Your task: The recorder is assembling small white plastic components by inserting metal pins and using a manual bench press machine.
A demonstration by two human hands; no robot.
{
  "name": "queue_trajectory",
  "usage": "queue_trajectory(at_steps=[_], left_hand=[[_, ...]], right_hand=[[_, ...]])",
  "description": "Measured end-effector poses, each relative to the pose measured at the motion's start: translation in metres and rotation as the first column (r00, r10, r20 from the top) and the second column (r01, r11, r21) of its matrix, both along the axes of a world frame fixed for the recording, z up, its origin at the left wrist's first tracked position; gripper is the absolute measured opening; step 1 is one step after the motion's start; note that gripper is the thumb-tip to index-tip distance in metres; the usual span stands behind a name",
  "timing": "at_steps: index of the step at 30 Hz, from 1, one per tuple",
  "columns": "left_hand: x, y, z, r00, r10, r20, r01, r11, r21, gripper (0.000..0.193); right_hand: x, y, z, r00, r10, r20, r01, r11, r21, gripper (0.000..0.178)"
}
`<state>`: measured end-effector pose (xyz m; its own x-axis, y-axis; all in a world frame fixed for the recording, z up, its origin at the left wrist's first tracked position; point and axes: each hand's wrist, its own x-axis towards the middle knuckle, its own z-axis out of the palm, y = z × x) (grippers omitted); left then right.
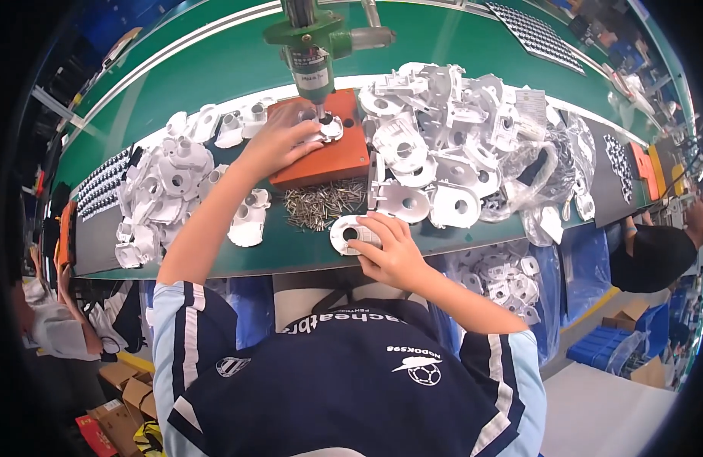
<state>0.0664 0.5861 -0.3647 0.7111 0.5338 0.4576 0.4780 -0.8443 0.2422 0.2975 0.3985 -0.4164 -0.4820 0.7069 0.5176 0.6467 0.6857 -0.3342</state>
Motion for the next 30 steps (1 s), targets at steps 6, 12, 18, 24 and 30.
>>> queue_trajectory(at_steps=[6,12,18,24,30], left_hand=[[-0.003,0.001,-0.002,1.0,0.004,-0.013,-0.005,0.992,-0.124,0.022],[-0.004,0.003,0.0,0.999,-0.008,-0.041,0.003,0.992,-0.127,0.021],[-0.008,0.001,0.001,0.998,-0.003,-0.055,-0.006,0.984,-0.178,0.019],[-0.009,0.005,-0.008,0.999,-0.042,0.033,0.047,0.988,-0.146,0.018],[-0.013,-0.014,-0.005,0.994,0.099,-0.055,-0.096,0.993,0.067,0.037]], right_hand=[[0.008,-0.005,0.002,0.996,0.037,-0.087,-0.039,0.999,-0.019,0.036],[0.011,-0.004,0.027,0.98,0.098,-0.172,-0.098,0.995,0.011,0.029],[0.014,0.007,0.055,0.974,0.11,-0.198,-0.101,0.993,0.056,0.027],[0.015,0.022,0.072,0.978,0.099,-0.186,-0.085,0.993,0.084,0.026],[0.023,0.048,0.094,0.986,0.085,-0.144,-0.063,0.986,0.154,0.017]])
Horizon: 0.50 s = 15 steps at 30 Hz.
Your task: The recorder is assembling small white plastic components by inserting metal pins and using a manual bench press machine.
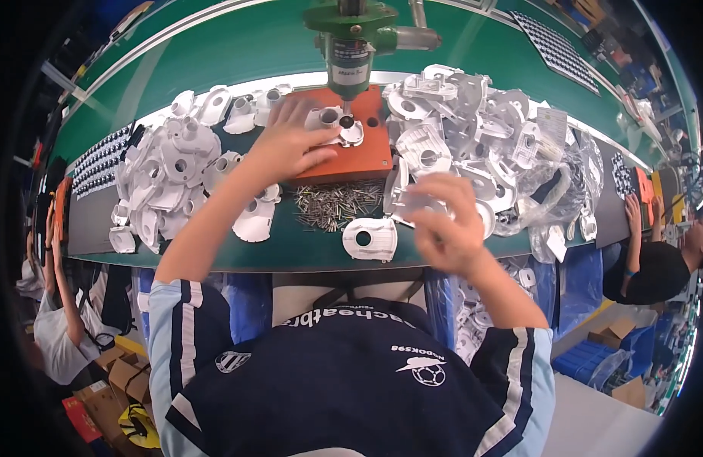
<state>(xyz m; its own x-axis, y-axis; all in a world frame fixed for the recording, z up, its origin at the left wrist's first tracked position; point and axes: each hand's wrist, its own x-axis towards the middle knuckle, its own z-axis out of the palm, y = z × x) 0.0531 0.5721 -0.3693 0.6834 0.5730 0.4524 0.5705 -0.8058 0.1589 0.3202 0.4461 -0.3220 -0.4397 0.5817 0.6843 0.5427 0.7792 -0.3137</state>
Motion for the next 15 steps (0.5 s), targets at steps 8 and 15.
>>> queue_trajectory(at_steps=[8,15], left_hand=[[0.009,-0.038,-0.016,0.98,0.196,0.03,-0.198,0.976,0.088,0.07],[0.029,-0.04,-0.02,0.969,0.241,0.057,-0.245,0.967,0.071,0.07]], right_hand=[[0.015,0.181,0.092,0.934,-0.087,-0.346,0.125,0.988,0.087,0.023],[0.004,0.356,0.13,0.938,0.04,-0.345,-0.095,0.985,-0.145,0.022]])
